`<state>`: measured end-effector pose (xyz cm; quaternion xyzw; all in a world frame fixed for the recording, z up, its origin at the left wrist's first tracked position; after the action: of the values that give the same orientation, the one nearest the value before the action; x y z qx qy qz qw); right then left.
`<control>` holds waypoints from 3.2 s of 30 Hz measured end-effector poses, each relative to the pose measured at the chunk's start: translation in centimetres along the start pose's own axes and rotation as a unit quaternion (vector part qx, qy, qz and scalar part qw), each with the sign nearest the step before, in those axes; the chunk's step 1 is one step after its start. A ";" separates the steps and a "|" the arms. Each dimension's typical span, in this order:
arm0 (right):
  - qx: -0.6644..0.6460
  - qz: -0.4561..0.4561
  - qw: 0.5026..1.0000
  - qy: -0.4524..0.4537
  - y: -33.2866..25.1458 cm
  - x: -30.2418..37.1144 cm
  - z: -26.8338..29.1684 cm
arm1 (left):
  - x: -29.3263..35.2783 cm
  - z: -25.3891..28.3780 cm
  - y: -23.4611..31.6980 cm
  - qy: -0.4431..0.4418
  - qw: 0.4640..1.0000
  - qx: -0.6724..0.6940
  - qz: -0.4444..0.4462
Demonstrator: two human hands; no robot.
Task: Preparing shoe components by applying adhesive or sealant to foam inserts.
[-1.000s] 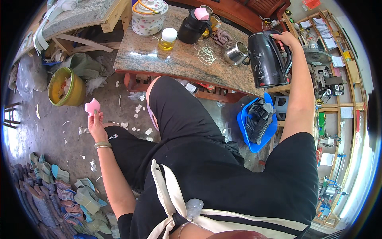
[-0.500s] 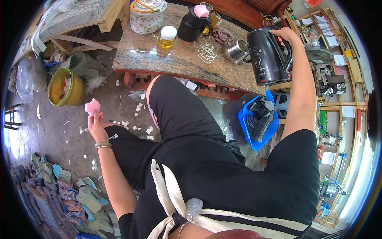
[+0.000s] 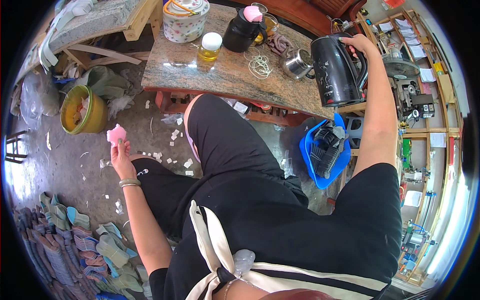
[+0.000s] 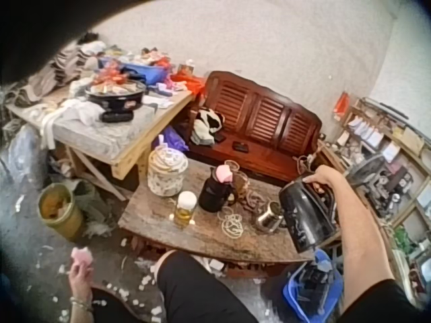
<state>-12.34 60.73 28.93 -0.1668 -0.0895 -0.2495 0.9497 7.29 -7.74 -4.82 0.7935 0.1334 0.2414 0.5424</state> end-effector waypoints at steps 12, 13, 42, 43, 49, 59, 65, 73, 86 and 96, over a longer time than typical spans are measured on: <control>-0.001 -0.003 1.000 0.009 0.1 0.2 0.0 | -0.1 0.1 -0.2 0.002 1.000 0.003 -0.003; -0.001 -0.003 1.000 0.008 0.1 0.2 0.0 | 0.0 0.1 -0.1 0.000 1.000 0.003 -0.004; 0.036 -0.001 0.999 -0.003 -0.3 -0.5 -0.2 | -0.3 0.1 -0.3 0.004 1.000 0.012 0.003; 0.036 -0.001 0.999 -0.004 -0.4 -0.4 -0.2 | -0.2 0.1 -0.2 0.004 1.000 0.013 0.004; 0.054 0.005 0.998 -0.016 -0.9 -0.2 -0.1 | -0.1 0.1 -0.1 0.006 1.000 -0.001 0.002; 0.046 -0.001 0.999 -0.022 -1.1 -0.3 -0.1 | -0.1 0.0 -0.2 0.010 1.000 0.006 0.004; 0.042 -0.006 0.999 -0.023 -1.0 -0.7 -0.2 | -0.2 0.1 -0.2 0.002 1.000 -0.003 0.001; 0.060 0.001 0.998 -0.020 -1.7 -0.4 -0.1 | -0.1 -0.1 -0.1 0.007 1.000 0.008 -0.001; 0.085 -0.015 0.996 -0.029 -2.5 -0.5 0.1 | 0.0 -0.1 0.0 0.016 1.000 -0.001 0.004; 0.098 -0.026 0.993 -0.060 -2.3 -3.6 1.0 | -0.1 -0.3 -0.1 0.020 1.000 -0.013 0.007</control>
<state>-16.67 60.77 29.61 -0.0850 -0.1746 -0.2537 0.9476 7.11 -7.53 -4.82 0.7820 0.1358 0.2629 0.5486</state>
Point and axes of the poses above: each hand's wrist, its own x-axis away from the middle knuckle, its own z-axis out of the back of the hand, y = z × x, the point moved 1 cm from there along -x, towards the middle knuckle, and after that the axes turned 1 degree about -x, right-handed, at the moved point
